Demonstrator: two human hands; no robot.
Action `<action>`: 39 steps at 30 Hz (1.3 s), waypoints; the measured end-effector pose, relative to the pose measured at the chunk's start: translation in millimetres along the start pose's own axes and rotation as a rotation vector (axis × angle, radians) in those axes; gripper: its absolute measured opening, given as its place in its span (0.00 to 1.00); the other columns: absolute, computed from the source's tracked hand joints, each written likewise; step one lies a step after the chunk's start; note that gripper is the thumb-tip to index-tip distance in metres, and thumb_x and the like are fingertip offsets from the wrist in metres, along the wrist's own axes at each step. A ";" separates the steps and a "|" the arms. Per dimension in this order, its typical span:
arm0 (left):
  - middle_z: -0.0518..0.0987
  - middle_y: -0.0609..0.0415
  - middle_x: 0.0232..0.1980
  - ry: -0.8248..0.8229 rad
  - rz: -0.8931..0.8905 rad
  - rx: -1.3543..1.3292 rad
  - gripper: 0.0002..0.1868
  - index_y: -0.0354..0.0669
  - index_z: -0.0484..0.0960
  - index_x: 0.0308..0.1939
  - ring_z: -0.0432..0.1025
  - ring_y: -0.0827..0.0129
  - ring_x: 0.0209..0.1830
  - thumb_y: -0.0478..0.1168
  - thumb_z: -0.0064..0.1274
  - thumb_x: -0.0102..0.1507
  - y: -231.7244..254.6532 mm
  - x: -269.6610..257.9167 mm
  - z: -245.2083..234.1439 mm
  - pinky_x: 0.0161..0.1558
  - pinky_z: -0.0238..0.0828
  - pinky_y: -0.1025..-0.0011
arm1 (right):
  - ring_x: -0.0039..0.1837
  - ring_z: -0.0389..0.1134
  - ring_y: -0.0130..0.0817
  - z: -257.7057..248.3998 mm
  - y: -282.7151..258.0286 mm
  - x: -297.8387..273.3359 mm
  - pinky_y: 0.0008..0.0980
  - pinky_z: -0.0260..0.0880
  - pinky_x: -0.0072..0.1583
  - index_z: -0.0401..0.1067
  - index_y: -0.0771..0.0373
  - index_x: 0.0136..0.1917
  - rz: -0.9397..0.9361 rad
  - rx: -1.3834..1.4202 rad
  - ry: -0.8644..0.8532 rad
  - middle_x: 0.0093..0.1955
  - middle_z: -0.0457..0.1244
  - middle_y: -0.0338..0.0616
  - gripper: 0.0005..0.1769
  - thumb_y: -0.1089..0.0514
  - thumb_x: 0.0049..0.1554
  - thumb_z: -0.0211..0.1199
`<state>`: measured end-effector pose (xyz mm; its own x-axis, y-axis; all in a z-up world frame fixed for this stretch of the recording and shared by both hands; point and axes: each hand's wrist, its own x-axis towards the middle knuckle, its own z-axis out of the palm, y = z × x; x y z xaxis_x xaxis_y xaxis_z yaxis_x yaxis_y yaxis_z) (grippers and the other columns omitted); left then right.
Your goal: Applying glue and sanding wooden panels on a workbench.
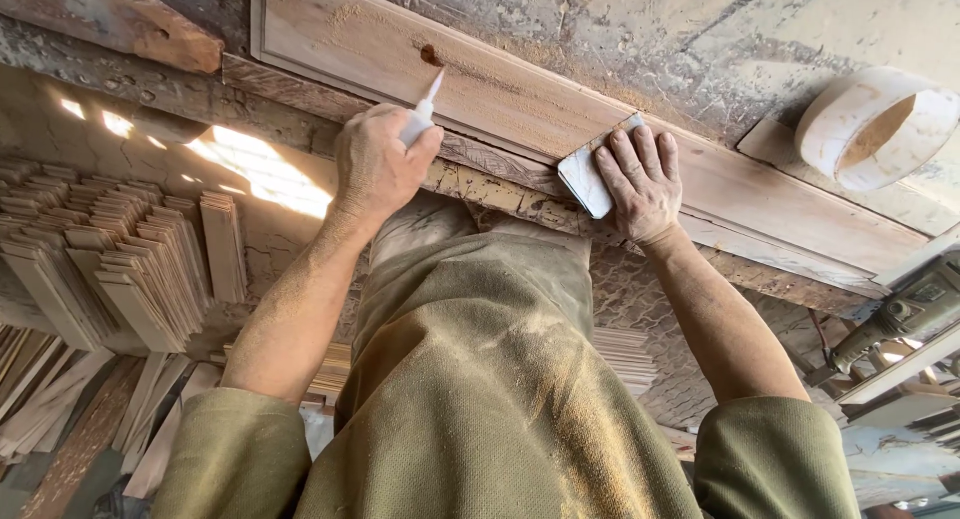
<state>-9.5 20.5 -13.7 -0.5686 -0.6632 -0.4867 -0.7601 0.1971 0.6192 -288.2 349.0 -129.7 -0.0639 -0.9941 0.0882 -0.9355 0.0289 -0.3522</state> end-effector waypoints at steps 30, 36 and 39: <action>0.80 0.45 0.29 0.186 0.025 -0.058 0.15 0.36 0.85 0.32 0.77 0.57 0.29 0.45 0.60 0.66 -10.8 -0.6 1.9 0.35 0.76 0.62 | 0.80 0.55 0.53 -5.9 -4.1 8.1 0.54 0.42 0.79 0.74 0.54 0.73 -0.018 -0.001 0.070 0.78 0.61 0.49 0.51 0.17 0.59 0.38; 0.75 0.47 0.20 0.449 0.195 -0.138 0.16 0.40 0.79 0.23 0.75 0.56 0.23 0.41 0.65 0.62 -20.3 6.4 -17.1 0.29 0.69 0.67 | 0.77 0.53 0.68 -39.1 -41.7 15.3 0.67 0.55 0.72 0.71 0.66 0.73 0.156 0.062 0.236 0.77 0.57 0.65 0.32 0.43 0.65 0.50; 0.62 0.60 0.22 0.542 0.358 -0.283 0.21 0.46 0.65 0.28 0.52 0.73 0.17 0.42 0.55 0.73 -84.3 38.8 -50.2 0.20 0.52 0.72 | 0.85 0.42 0.49 -22.4 -71.5 -8.5 0.49 0.37 0.85 0.61 0.61 0.78 0.502 -0.049 0.169 0.84 0.44 0.52 0.26 0.52 0.70 0.53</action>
<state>48.3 -58.1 -53.9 -0.4759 -0.8730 0.1066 -0.4029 0.3242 0.8559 -228.6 357.7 -84.5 -0.5595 -0.8259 0.0700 -0.7902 0.5060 -0.3459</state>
